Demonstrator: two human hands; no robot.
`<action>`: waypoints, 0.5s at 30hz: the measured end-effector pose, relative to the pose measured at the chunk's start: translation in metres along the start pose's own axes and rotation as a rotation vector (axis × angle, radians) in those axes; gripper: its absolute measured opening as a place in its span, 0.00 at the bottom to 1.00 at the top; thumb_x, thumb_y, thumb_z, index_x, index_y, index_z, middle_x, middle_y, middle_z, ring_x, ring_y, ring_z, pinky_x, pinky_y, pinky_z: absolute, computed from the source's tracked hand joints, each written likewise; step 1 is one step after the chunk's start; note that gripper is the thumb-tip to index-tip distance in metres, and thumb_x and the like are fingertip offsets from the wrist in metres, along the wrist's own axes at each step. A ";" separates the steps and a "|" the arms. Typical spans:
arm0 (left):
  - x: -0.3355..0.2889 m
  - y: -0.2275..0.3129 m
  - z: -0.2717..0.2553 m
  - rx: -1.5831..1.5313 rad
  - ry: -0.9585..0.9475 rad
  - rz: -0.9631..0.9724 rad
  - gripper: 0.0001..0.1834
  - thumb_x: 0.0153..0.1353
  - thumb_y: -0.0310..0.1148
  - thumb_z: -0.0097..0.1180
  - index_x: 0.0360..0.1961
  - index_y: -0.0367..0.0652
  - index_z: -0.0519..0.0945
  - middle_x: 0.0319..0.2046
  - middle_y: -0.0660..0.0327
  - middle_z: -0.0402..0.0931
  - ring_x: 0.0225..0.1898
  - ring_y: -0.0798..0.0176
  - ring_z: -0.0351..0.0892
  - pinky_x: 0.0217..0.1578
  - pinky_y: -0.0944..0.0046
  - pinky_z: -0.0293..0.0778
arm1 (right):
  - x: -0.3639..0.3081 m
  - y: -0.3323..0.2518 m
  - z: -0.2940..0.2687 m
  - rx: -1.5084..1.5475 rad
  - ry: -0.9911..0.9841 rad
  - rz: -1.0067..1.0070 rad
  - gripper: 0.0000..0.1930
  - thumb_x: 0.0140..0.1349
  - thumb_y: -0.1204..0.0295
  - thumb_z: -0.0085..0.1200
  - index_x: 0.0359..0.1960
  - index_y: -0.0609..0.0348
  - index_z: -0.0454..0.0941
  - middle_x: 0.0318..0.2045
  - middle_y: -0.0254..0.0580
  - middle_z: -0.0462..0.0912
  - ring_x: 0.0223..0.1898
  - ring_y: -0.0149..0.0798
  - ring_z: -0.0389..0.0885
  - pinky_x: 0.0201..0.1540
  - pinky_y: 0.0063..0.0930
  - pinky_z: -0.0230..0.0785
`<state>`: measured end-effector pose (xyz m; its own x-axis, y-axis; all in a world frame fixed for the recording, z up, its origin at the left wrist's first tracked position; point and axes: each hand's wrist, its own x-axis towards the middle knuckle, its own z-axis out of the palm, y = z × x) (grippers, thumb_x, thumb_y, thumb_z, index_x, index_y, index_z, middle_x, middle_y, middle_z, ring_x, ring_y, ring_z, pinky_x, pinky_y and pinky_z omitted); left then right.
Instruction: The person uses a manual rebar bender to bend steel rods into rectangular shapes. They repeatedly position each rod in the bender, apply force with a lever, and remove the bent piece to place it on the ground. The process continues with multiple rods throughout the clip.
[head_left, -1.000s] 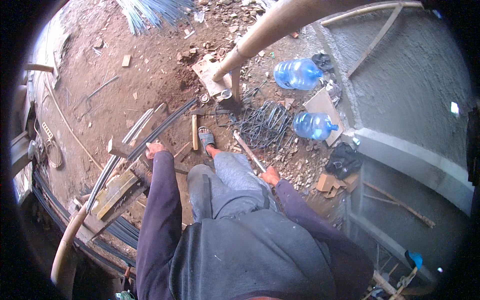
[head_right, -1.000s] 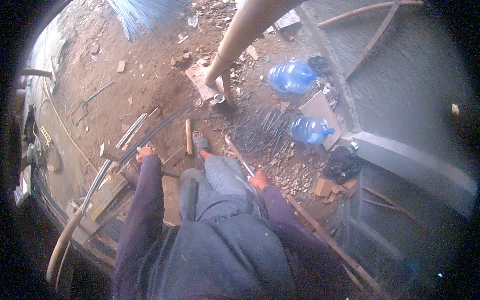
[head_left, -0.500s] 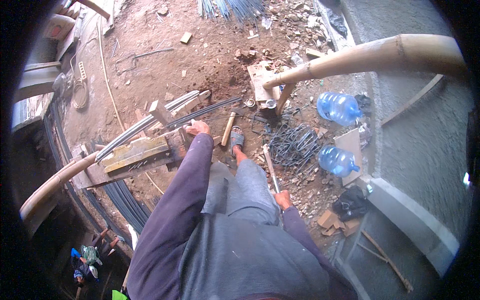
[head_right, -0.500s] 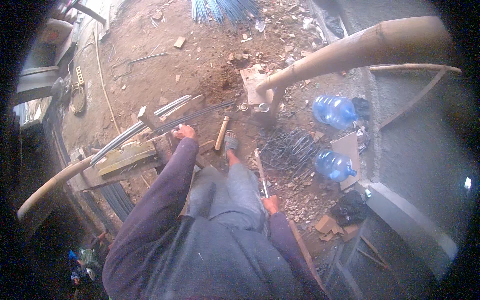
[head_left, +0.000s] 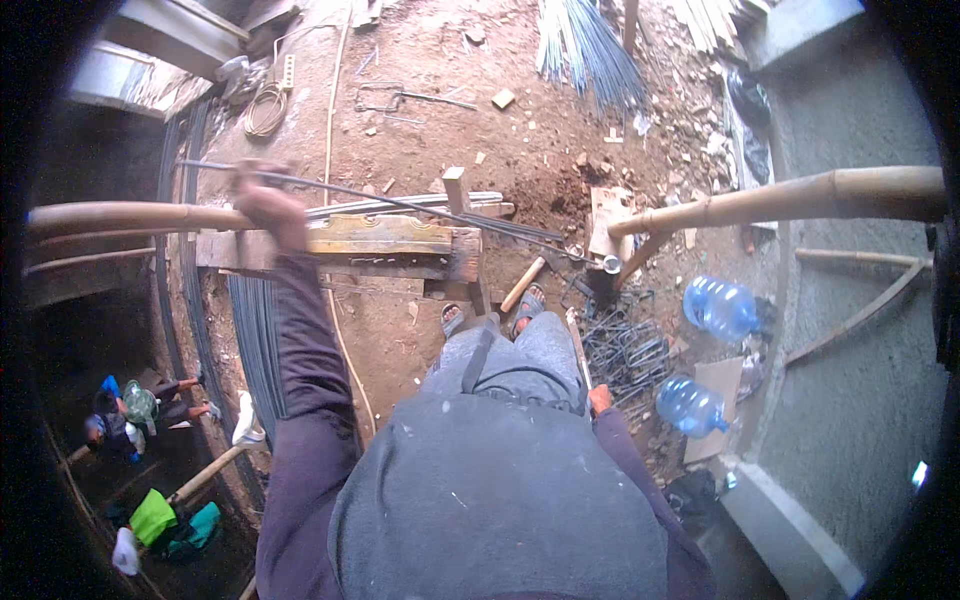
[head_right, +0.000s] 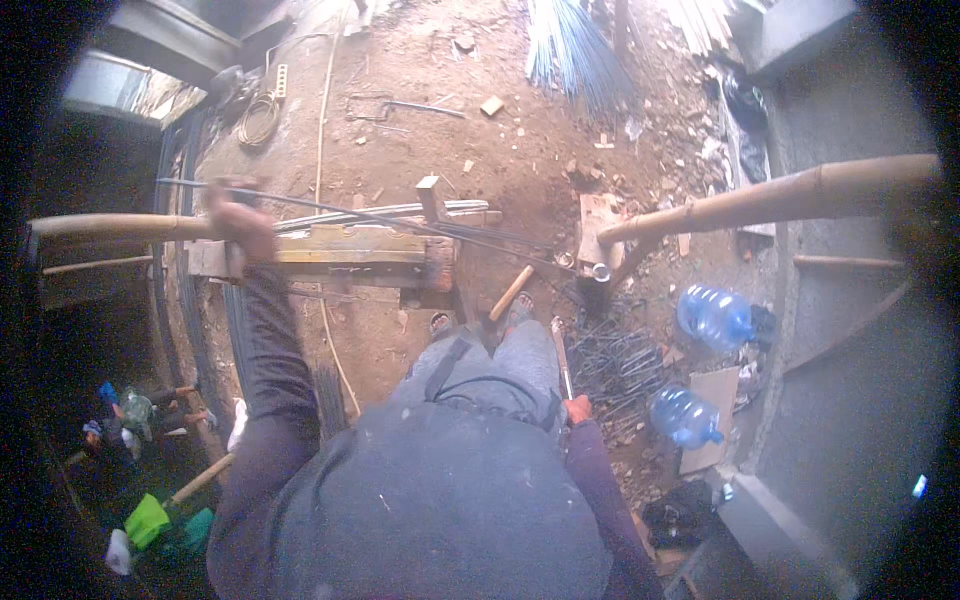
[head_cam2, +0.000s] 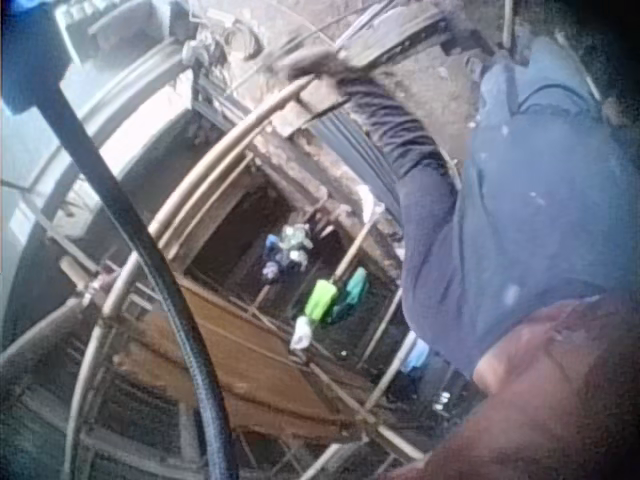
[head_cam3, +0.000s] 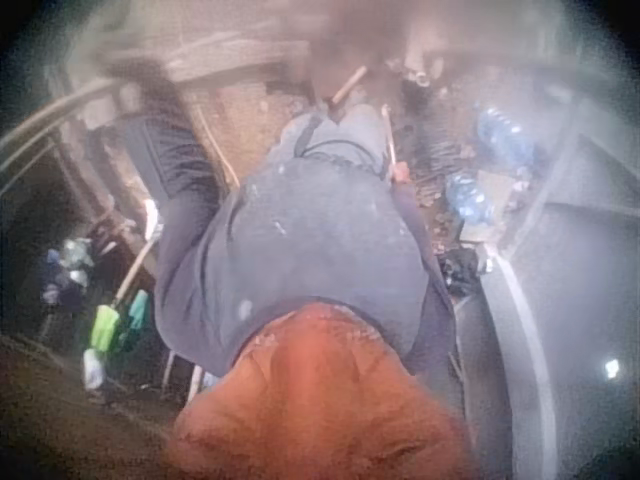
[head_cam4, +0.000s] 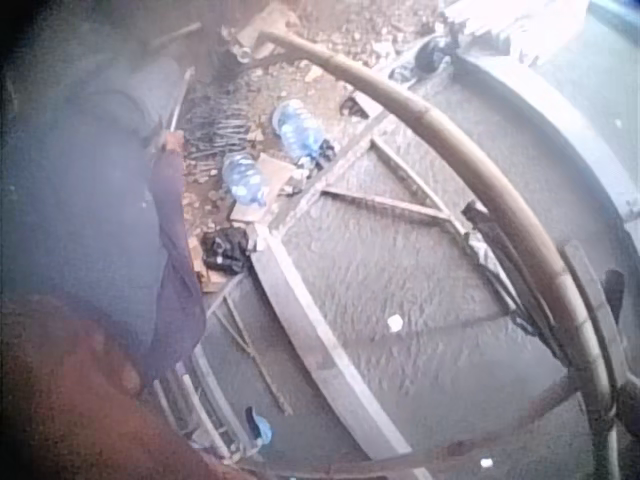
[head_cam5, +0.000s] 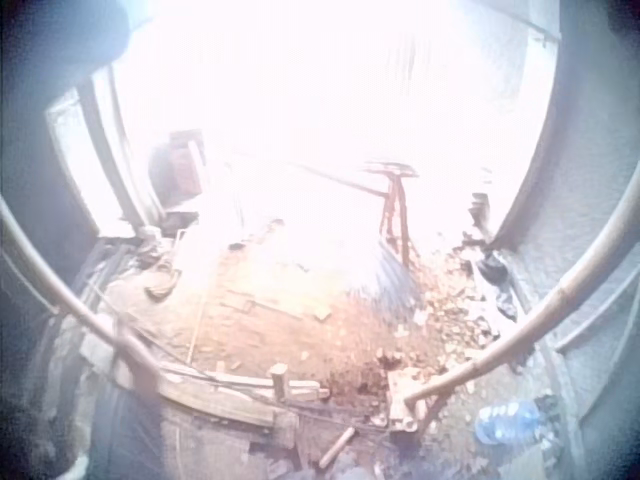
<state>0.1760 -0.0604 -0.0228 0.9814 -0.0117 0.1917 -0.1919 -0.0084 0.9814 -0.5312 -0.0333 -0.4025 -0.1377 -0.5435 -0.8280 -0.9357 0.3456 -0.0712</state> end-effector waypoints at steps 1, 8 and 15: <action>0.041 0.014 -0.022 -0.472 0.030 -0.121 0.18 0.77 0.44 0.35 0.44 0.41 0.71 0.31 0.60 0.71 0.28 0.65 0.71 0.39 0.53 0.84 | -0.001 -0.014 -0.008 -0.040 0.029 -0.037 0.26 0.48 0.59 0.65 0.38 0.75 0.82 0.39 0.69 0.84 0.47 0.61 0.84 0.47 0.48 0.76; 0.080 -0.114 -0.075 -0.592 0.562 -0.502 0.17 0.75 0.47 0.39 0.34 0.47 0.66 0.16 0.68 0.58 0.15 0.69 0.56 0.15 0.66 0.56 | -0.035 -0.092 -0.032 -0.178 0.132 -0.075 0.28 0.48 0.58 0.70 0.41 0.75 0.82 0.46 0.68 0.83 0.52 0.59 0.82 0.53 0.44 0.75; 0.095 -0.247 -0.169 -0.353 0.520 -0.729 0.23 0.73 0.55 0.43 0.31 0.45 0.67 0.16 0.64 0.63 0.14 0.66 0.62 0.14 0.60 0.62 | -0.064 -0.092 0.000 -0.125 0.097 -0.164 0.26 0.51 0.56 0.67 0.38 0.73 0.83 0.41 0.69 0.83 0.47 0.64 0.83 0.49 0.49 0.74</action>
<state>0.3185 0.1096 -0.2455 0.7562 0.3227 -0.5693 0.3977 0.4643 0.7914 -0.4365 -0.0303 -0.3434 -0.0053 -0.6575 -0.7535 -0.9803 0.1523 -0.1259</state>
